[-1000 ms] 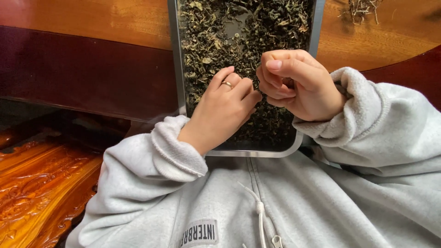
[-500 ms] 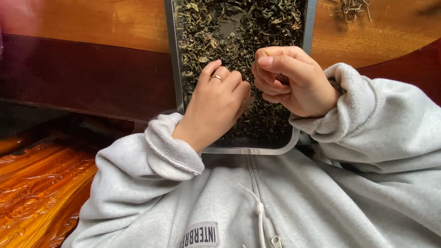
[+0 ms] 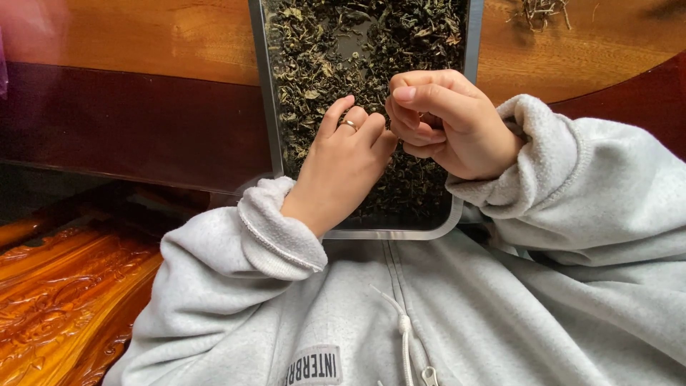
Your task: Sorting through dried tea leaves in a metal tray to remove stems and debris by hand.
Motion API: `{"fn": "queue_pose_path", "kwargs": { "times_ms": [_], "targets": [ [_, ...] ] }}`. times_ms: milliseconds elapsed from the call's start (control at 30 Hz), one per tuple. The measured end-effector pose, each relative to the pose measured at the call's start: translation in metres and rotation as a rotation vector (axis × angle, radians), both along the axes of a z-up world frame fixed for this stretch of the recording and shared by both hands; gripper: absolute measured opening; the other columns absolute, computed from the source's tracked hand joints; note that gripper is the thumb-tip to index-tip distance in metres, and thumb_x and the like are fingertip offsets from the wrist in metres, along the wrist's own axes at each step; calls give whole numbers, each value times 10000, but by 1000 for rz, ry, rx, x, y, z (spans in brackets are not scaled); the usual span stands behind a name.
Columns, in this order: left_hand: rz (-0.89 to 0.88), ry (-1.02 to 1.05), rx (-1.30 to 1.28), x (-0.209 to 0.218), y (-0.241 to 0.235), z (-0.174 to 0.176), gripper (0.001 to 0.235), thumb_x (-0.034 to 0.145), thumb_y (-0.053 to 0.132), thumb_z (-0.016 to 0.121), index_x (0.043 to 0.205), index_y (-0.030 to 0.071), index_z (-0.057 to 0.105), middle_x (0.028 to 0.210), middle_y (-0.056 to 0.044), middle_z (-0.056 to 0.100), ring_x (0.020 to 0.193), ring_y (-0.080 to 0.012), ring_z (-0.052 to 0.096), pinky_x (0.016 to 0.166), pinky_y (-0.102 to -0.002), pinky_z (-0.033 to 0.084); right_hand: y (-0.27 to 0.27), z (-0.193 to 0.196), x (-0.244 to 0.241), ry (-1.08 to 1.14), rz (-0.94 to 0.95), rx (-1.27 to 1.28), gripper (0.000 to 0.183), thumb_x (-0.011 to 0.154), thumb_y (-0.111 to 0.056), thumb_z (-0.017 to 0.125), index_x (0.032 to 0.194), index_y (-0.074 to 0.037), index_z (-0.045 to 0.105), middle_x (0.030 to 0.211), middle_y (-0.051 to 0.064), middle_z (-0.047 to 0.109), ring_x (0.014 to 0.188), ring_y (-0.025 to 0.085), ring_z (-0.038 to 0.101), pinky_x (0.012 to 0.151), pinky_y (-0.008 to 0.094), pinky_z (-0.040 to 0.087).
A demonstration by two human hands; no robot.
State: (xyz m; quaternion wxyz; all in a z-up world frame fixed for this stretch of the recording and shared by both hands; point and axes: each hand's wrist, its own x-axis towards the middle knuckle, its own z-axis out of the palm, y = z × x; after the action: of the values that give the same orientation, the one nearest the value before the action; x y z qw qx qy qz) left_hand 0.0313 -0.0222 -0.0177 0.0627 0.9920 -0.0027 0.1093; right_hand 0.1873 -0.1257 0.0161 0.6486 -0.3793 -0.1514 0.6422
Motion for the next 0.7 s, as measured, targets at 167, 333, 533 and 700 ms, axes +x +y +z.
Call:
{"fn": "queue_pose_path", "kwargs": {
  "times_ms": [167,333,533,700],
  "targets": [
    [3,7,18,0,-1,-2,54,952,150,671,917,166,632,853,-31,501,839,-257,562,1104,-442,421,1,-1,0,-6,3,-15,347,974,-202,522,668,-134,371,535,-26,303,460,66,212,393,192,162],
    [-5,46,66,-1,0,-3,97,881,195,702,850,172,613,847,-21,534,870,-254,580,1121,-418,390,0,-3,0,-3,8,10,335,992,-197,512,692,-132,377,543,-20,303,461,67,221,386,187,165],
    [42,89,-230,-8,28,31,135,923,256,766,922,163,668,925,-20,642,904,-236,615,1071,-440,315,0,-3,1,-50,19,12,345,1002,-195,513,684,-144,390,541,-41,300,458,55,218,383,178,169],
    [113,23,-555,-17,40,56,97,920,175,683,866,157,604,855,35,564,880,-201,555,1116,-457,268,-3,-7,-3,-73,68,-28,328,1028,-203,545,732,-148,415,563,-69,319,468,28,226,394,161,198]
  ]
}}
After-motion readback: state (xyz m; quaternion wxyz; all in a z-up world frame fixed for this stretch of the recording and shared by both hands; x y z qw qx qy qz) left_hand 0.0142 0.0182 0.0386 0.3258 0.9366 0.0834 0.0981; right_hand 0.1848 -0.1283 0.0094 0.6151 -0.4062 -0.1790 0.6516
